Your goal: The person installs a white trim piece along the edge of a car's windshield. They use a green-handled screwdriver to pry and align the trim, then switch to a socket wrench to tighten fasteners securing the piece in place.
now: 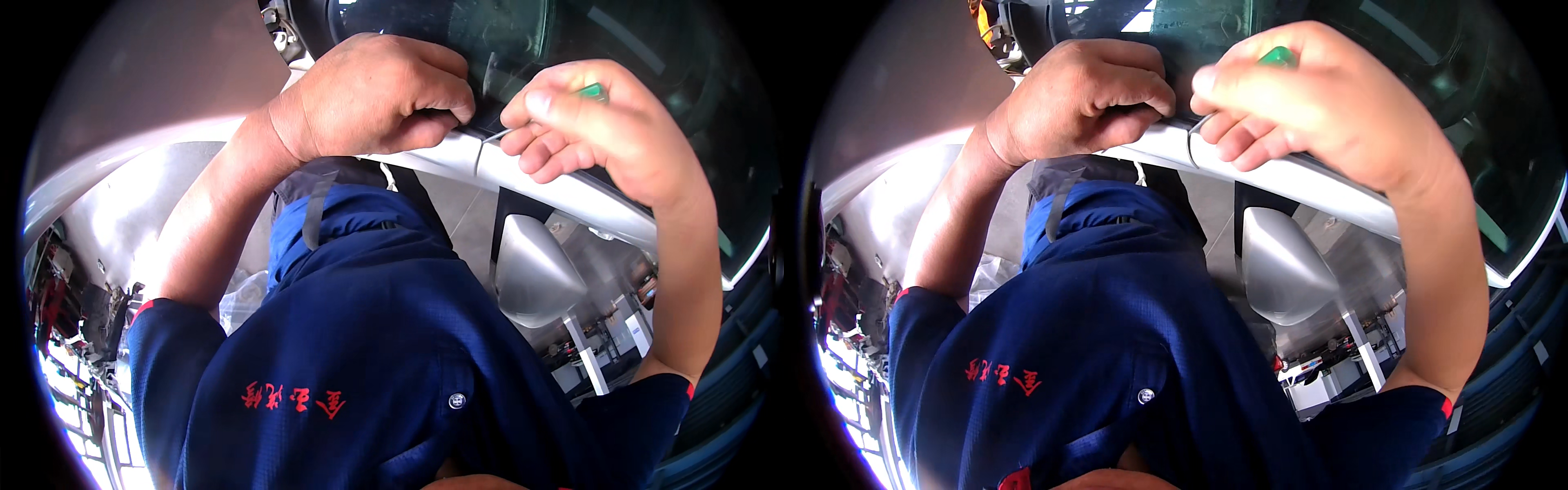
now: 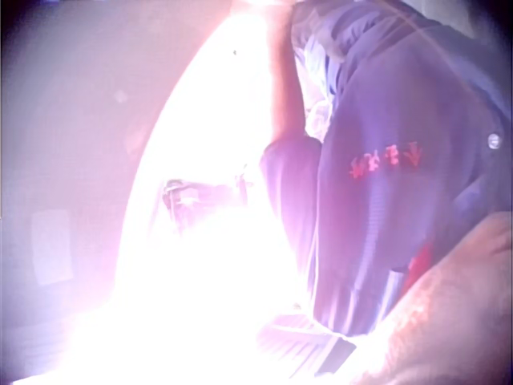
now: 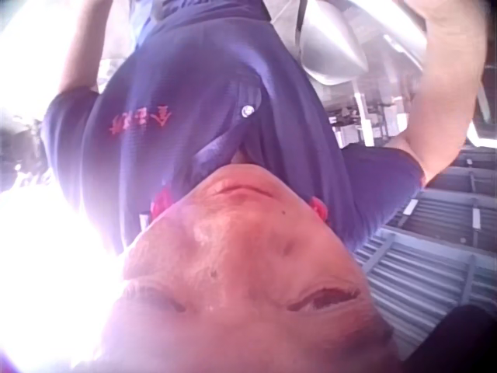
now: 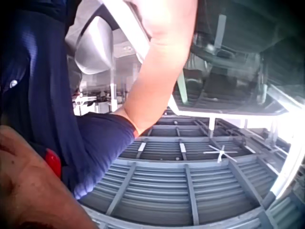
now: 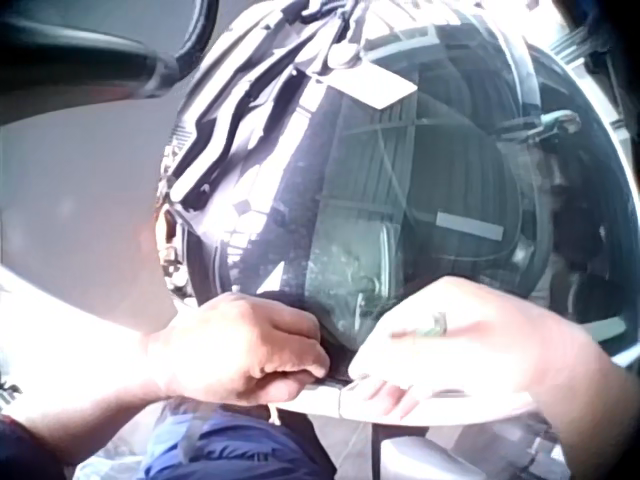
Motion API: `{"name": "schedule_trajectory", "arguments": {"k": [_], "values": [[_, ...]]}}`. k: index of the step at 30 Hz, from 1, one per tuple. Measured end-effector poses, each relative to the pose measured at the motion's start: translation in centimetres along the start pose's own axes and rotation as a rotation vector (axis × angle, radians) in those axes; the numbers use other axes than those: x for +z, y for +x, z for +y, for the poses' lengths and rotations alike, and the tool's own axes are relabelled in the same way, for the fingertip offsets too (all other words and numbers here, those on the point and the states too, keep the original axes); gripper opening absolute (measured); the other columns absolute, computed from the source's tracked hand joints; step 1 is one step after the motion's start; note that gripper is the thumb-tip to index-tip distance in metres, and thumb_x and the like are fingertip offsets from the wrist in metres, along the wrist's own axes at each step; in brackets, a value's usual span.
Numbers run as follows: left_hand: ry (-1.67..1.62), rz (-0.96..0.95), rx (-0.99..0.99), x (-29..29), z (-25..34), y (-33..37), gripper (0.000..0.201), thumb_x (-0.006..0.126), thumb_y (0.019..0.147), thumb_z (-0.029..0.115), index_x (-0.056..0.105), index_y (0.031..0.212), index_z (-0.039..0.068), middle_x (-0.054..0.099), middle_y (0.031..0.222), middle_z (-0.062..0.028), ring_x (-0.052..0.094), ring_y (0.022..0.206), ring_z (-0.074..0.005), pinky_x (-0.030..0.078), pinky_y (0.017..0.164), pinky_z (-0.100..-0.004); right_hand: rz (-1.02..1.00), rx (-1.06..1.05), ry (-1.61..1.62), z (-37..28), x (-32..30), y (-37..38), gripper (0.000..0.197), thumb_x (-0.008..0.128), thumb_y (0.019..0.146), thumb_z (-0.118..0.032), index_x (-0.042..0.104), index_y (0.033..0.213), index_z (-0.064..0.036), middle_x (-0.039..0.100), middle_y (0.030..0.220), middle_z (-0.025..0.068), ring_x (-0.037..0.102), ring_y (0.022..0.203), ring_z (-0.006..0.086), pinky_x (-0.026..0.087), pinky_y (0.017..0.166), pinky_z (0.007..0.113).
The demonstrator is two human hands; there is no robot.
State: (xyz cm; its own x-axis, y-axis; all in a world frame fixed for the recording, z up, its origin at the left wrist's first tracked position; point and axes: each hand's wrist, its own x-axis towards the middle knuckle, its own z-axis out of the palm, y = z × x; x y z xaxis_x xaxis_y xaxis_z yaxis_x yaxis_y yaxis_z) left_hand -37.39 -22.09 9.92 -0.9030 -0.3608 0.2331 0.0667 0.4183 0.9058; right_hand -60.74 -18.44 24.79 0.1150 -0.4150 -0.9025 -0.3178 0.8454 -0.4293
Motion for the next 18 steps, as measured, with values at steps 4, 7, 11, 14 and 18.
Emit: {"name": "schedule_trajectory", "arguments": {"k": [4, 7, 11, 14, 18], "values": [[-0.017, 0.012, 0.007, 0.2, 0.0, -0.1, 0.016, 0.075, 0.085, 0.001, 0.075, 0.101, 0.006, 0.07, 0.095, -0.0078, 0.073, 0.088, -0.0305, 0.059, 0.077, -0.0416, -0.054, -0.022, -0.578, -2.6, -0.6, -0.3, 0.023, 0.072, 0.097, -0.014, 0.076, 0.112, 0.0036, 0.078, 0.097, 0.013, 0.075, 0.084, 0.0171, 0.063, 0.073, 0.035], [-0.018, 0.035, 0.012, 0.3, -0.2, -0.3, 0.016, 0.075, 0.085, 0.001, 0.075, 0.101, 0.006, 0.07, 0.094, -0.0079, 0.073, 0.088, -0.031, 0.058, 0.076, -0.0425, -0.009, -0.357, -1.019, -3.5, 1.4, -0.4, 0.016, 0.07, 0.088, -0.006, 0.077, 0.101, 0.001, 0.076, 0.089, 0.0145, 0.073, 0.076, 0.0277, 0.058, 0.071, 0.042], [-0.016, 0.064, 0.029, 0.5, -0.3, -0.3, 0.015, 0.076, 0.085, 0.001, 0.074, 0.1, 0.006, 0.069, 0.092, -0.0081, 0.073, 0.088, -0.0316, 0.058, 0.075, -0.0431, 0.016, -0.389, -1.45, -3.9, 2.9, -0.1, 0.009, 0.073, 0.086, -0.01, 0.076, 0.089, -0.002, 0.071, 0.082, 0.0159, 0.071, 0.083, 0.0365, 0.056, 0.075, 0.046], [-0.009, 0.051, 0.012, 0.5, 0.0, -0.2, 0.014, 0.076, 0.085, 0.002, 0.074, 0.098, 0.006, 0.069, 0.092, -0.0078, 0.073, 0.088, -0.0317, 0.058, 0.075, -0.0432, 0.02, -0.511, -1.65, -1.9, 2.1, 0.3, 0.009, 0.076, 0.088, -0.014, 0.077, 0.086, -0.0057, 0.072, 0.08, 0.0127, 0.072, 0.078, 0.0338, 0.057, 0.073, 0.046], [0.044, 0.065, 0.016, 0.3, 0.1, -0.2, 0.013, 0.076, 0.085, 0.004, 0.073, 0.097, 0.007, 0.068, 0.093, -0.007, 0.073, 0.087, -0.0325, 0.058, 0.074, -0.0435, 0.097, -0.458, -1.604, -1.1, 2.7, -0.8, 0.008, 0.076, 0.09, -0.016, 0.079, 0.088, -0.0087, 0.072, 0.08, 0.0105, 0.073, 0.076, 0.0329, 0.058, 0.07, 0.045]]}}
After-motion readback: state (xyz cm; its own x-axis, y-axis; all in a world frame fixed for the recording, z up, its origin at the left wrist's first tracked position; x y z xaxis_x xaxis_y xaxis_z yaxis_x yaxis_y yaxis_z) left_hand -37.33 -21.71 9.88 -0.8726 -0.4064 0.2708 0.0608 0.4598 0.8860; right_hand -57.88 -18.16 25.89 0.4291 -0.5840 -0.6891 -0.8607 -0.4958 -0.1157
